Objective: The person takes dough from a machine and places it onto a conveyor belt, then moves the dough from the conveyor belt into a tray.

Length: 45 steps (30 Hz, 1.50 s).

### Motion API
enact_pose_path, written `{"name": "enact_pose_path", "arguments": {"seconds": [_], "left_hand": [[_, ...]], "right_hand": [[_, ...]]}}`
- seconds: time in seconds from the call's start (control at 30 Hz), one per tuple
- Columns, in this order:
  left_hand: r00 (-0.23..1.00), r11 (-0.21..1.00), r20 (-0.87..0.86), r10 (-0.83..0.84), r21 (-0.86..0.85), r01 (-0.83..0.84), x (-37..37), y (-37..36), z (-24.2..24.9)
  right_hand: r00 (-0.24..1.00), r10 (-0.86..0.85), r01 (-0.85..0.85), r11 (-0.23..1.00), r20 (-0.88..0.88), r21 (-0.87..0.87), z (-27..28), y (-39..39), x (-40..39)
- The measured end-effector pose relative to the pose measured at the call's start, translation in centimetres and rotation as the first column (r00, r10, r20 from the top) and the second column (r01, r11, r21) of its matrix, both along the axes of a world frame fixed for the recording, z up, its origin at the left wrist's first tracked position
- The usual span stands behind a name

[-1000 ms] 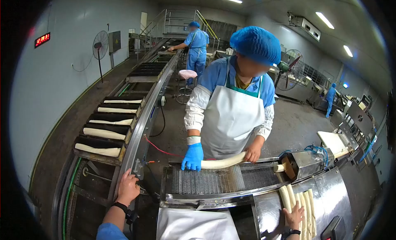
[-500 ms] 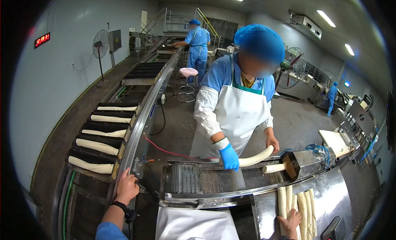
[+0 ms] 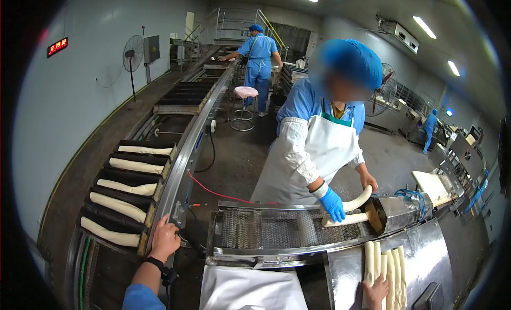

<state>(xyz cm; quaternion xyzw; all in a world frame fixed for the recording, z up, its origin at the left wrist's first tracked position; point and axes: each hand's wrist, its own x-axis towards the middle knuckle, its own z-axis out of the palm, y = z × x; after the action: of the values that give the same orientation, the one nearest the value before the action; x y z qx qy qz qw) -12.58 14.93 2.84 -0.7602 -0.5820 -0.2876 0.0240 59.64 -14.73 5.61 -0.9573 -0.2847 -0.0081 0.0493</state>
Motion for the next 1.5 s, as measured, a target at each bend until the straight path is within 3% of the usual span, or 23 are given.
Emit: {"name": "enact_pose_path", "arguments": {"seconds": [0.03,0.1,0.13,0.2,0.33,0.4,0.43,0.53,0.6,0.63,0.7,0.77,0.83,0.87,0.9,0.97,1.07,1.17,1.2,1.3,1.5], "left_hand": [[1.000,1.000,-0.001,-0.001,-0.001,0.001,0.0,0.0,0.2],[1.000,1.000,-0.003,-0.007,-0.009,0.007,0.1,0.0,0.8],[1.000,1.000,-0.002,-0.012,-0.013,0.012,-0.1,0.1,0.8],[1.000,1.000,-0.014,-0.011,-0.022,0.010,-0.4,0.4,0.5],[1.000,0.998,-0.012,0.020,-0.063,-0.021,-0.1,0.2,0.7],[1.000,0.998,-0.021,0.018,-0.064,-0.019,0.0,0.2,0.6],[0.999,0.998,-0.030,0.018,-0.065,-0.020,0.3,0.1,0.6],[0.999,0.999,-0.031,0.013,-0.046,-0.014,0.8,-0.3,0.6],[1.000,0.999,-0.022,0.003,-0.038,-0.004,1.1,-0.5,0.5],[1.000,0.999,-0.009,-0.003,-0.032,0.003,1.1,-0.6,0.5],[1.000,0.999,-0.015,0.007,-0.040,-0.008,1.1,-0.5,0.5],[1.000,0.999,-0.016,0.014,-0.050,-0.015,1.6,-0.7,0.4],[1.000,1.000,-0.013,0.016,-0.019,-0.017,2.0,-0.9,0.2],[1.000,1.000,-0.011,0.022,-0.018,-0.022,2.3,-1.0,0.2],[1.000,0.999,-0.019,0.022,-0.025,-0.023,2.7,-1.1,0.2],[0.999,0.999,-0.025,0.025,-0.035,-0.026,2.9,-1.4,0.5],[0.999,0.999,-0.030,0.019,-0.046,-0.021,2.4,-1.2,0.8],[1.000,0.999,-0.026,0.006,-0.034,-0.007,1.9,-0.8,0.4],[1.000,1.000,-0.020,-0.001,-0.029,0.001,1.4,-0.5,0.5],[1.000,0.999,-0.014,0.004,-0.035,-0.005,1.5,-0.7,0.8],[1.000,0.999,-0.016,0.004,-0.043,-0.005,1.3,-0.7,1.1]], "right_hand": [[1.000,-0.001,0.001,1.000,-0.001,-0.001,-0.4,-1.4,-0.2],[0.947,0.228,-0.216,0.973,0.226,-0.077,-2.1,-5.1,-0.5],[0.948,0.224,-0.211,0.974,0.225,-0.081,-0.5,-6.2,-1.9],[0.976,0.219,-0.218,0.970,-0.004,-0.106,3.4,-8.4,-5.7],[0.980,0.198,-0.200,0.973,-0.029,-0.112,1.6,-13.9,-6.0],[0.952,0.252,-0.259,0.966,0.171,0.018,-0.2,-16.0,-6.5],[0.953,0.249,-0.256,0.967,0.171,0.019,-0.8,-16.2,-6.7],[0.954,0.095,-0.112,0.993,0.286,0.044,-3.7,-16.9,-6.7],[0.971,-0.063,-0.029,0.926,0.229,0.377,-10.3,-18.2,-2.1],[0.972,-0.060,-0.031,0.925,0.226,0.379,-10.9,-17.5,-1.1],[0.994,-0.077,0.105,0.716,-0.072,0.690,-11.1,-16.5,0.2],[0.993,-0.037,0.102,0.710,-0.108,0.697,-10.8,-16.3,1.0],[0.995,0.080,-0.016,0.734,-0.063,0.679,-11.5,-16.4,2.1],[0.965,0.153,-0.232,0.875,0.212,0.425,-11.4,-16.9,3.0],[0.964,0.157,-0.236,0.874,0.212,0.425,-10.2,-16.8,2.6],[0.975,0.151,-0.173,0.975,0.161,0.137,-2.9,-13.7,-2.6],[0.986,0.062,-0.061,0.998,0.152,-0.014,-4.4,-13.0,-1.1],[0.995,-0.070,0.075,0.994,0.067,-0.084,3.6,-8.0,-6.6],[0.991,-0.076,0.096,0.977,0.110,-0.190,3.8,-7.1,-7.0],[0.999,-0.041,0.041,0.987,0.004,-0.153,4.8,-6.0,-6.6],[0.996,0.068,-0.062,0.993,0.052,-0.104,2.7,-5.8,-5.1]]}}
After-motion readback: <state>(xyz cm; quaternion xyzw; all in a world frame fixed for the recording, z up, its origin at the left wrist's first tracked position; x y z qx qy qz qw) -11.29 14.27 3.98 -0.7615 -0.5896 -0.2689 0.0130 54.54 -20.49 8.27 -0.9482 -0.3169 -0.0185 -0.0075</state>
